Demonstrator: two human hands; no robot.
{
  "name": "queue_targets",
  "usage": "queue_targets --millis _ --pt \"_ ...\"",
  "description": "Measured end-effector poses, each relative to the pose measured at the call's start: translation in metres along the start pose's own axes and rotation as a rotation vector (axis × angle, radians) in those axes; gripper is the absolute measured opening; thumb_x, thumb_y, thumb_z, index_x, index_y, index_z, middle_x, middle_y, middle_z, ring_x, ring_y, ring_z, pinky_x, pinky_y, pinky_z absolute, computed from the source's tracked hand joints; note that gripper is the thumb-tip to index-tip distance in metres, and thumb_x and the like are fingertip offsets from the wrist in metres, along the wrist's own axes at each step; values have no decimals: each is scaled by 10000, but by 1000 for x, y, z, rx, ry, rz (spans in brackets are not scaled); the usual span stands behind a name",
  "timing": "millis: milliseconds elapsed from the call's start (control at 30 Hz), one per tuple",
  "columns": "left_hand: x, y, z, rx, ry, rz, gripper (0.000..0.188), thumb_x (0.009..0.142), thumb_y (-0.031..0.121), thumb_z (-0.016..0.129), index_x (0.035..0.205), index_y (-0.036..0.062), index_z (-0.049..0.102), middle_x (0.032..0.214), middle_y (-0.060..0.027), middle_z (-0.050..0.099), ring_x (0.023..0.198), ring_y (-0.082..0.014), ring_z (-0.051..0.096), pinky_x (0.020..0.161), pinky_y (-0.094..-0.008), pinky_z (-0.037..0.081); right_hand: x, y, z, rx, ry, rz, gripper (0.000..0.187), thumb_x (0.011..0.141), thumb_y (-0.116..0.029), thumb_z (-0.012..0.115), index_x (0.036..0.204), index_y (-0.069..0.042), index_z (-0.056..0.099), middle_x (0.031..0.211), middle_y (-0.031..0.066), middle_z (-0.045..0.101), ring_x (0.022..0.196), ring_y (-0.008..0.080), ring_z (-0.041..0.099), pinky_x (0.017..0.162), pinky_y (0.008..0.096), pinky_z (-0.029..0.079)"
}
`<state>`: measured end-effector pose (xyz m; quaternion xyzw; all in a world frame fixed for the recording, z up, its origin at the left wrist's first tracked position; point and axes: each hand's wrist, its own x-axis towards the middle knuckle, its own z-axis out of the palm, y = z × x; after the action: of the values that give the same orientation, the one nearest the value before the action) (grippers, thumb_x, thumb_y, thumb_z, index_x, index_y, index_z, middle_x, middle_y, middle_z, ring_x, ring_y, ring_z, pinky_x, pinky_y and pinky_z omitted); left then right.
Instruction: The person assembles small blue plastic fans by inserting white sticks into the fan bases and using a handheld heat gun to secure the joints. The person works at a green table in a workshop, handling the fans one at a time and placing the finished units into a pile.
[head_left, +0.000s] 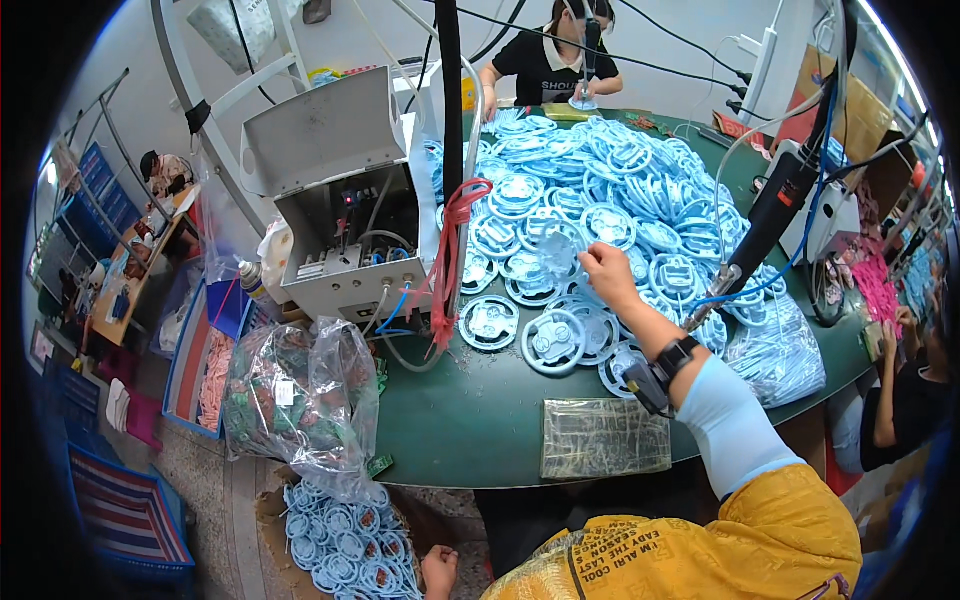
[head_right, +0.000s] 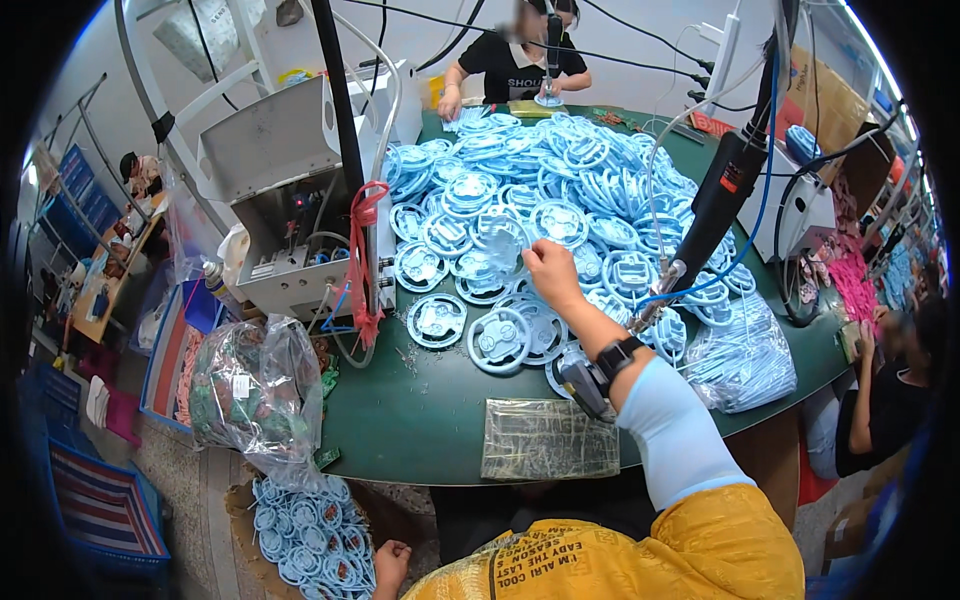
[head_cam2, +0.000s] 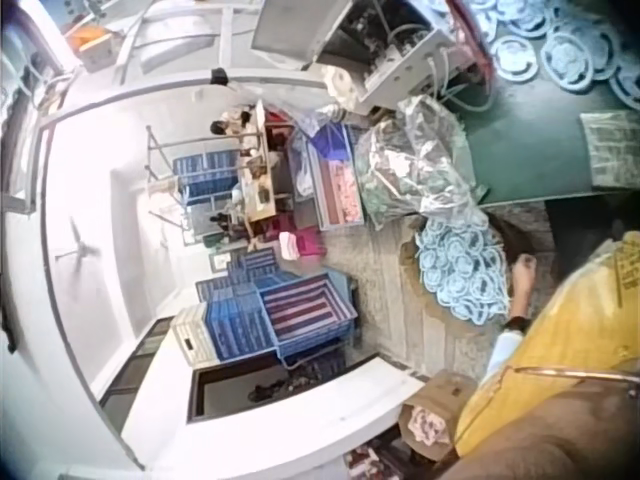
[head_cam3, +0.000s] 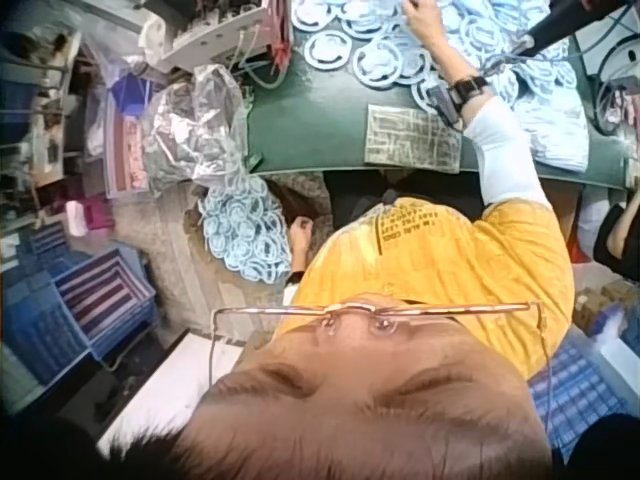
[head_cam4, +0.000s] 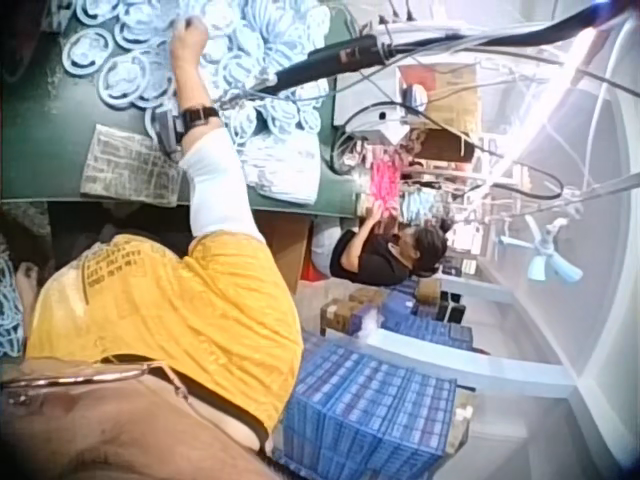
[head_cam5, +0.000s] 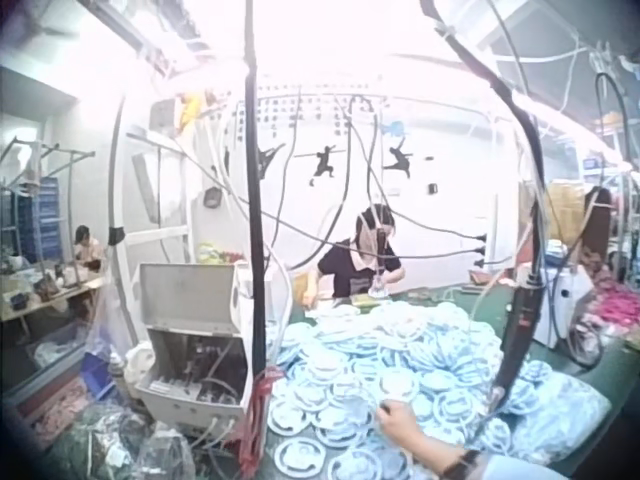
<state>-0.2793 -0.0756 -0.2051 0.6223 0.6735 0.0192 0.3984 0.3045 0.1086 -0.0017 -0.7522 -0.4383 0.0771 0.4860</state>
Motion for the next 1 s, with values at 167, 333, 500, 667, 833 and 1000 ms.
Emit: queue_targets --millis 167,333,500,667,833,1000 --pt "7 26 -6 32 -30 61 226 811 173 701 930 -15 657 791 -183 689 776 -345 679 742 -423 536 -54 -52 -23 601 -218 240 198 927 -192 638 902 4 659 661 39 596 514 95 571 462 248 457" --pt "16 12 6 12 95 218 264 825 243 680 900 -5 630 860 -224 679 840 -421 655 727 -482 517 -137 -57 -32 338 -155 -37 116 894 -106 665 882 2 623 749 51 573 591 103 549 514 249 429" --pt "3 -43 19 -28 163 53 153 816 145 678 892 15 652 777 -164 685 737 -323 674 671 -420 511 -219 -50 -51 -244 -204 -572 221 716 63 713 899 -17 619 827 100 541 713 256 567 647 338 467" --pt "-14 -93 8 144 635 -226 254 786 154 747 935 29 585 959 -170 554 898 -382 545 765 -496 439 -249 -39 -56 -373 -315 -582 351 625 79 698 951 -22 618 945 144 544 879 318 562 737 405 469" --pt "-1 -228 19 79 724 -425 547 728 207 786 1198 -12 611 1041 -222 632 1008 -384 571 906 -470 445 -246 -37 -54 -428 -308 -623 338 636 44 713 955 -30 628 949 148 572 881 326 570 752 407 468" --pt "17 -219 44 27 726 -195 436 797 84 736 1169 -75 574 1071 -223 629 955 -384 603 864 -448 476 -238 -62 -44 -341 -403 -674 367 703 -121 798 1029 -52 643 1027 113 607 933 288 598 800 403 473"
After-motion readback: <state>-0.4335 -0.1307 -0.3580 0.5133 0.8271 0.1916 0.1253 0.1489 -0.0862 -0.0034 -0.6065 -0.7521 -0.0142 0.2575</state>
